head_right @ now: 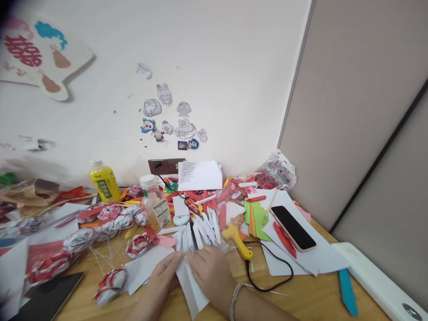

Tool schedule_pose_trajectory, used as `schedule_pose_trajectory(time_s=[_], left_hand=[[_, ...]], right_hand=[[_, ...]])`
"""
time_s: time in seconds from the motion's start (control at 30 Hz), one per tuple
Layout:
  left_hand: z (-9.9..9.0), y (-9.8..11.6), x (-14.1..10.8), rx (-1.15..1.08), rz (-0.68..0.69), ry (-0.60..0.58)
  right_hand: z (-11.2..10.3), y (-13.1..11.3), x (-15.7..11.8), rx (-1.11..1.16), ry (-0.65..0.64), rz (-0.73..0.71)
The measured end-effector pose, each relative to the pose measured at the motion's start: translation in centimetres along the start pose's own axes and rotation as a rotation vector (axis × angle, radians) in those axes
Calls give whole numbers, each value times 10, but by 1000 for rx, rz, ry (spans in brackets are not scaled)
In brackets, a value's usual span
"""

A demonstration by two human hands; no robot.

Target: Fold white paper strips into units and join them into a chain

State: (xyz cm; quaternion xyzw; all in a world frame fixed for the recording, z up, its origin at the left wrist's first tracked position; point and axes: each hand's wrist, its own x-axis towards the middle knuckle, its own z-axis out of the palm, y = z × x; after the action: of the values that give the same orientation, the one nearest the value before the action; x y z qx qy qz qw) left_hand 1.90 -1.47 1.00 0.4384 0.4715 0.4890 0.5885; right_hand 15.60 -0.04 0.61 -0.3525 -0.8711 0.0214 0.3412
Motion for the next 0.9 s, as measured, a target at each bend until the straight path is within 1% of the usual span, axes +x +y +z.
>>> schedule_pose_trajectory(time_s=[0.07, 0.13, 0.2, 0.33, 0.43, 0.7, 0.9], left_hand=[[-1, -1, 1, -2, -5, -3], [-3, -1, 2, 5, -2, -7], [-4, -2, 2, 13, 4, -13], [-5, -2, 1, 24, 16, -28], [-2, -2, 1, 18, 16, -45], [0, -2, 1, -18, -21, -50], [-1, -2, 1, 9, -20, -26]], right_hand=[[-2, 1, 0, -25, 22, -66], [-3, 1, 0, -1, 31, -84], [-5, 1, 1, 66, 28, -40], [-6, 2, 2, 219, 79, 144], [-3, 5, 3, 288, 112, 239], [5, 10, 2, 314, 82, 324], [4, 10, 2, 345, 89, 333]])
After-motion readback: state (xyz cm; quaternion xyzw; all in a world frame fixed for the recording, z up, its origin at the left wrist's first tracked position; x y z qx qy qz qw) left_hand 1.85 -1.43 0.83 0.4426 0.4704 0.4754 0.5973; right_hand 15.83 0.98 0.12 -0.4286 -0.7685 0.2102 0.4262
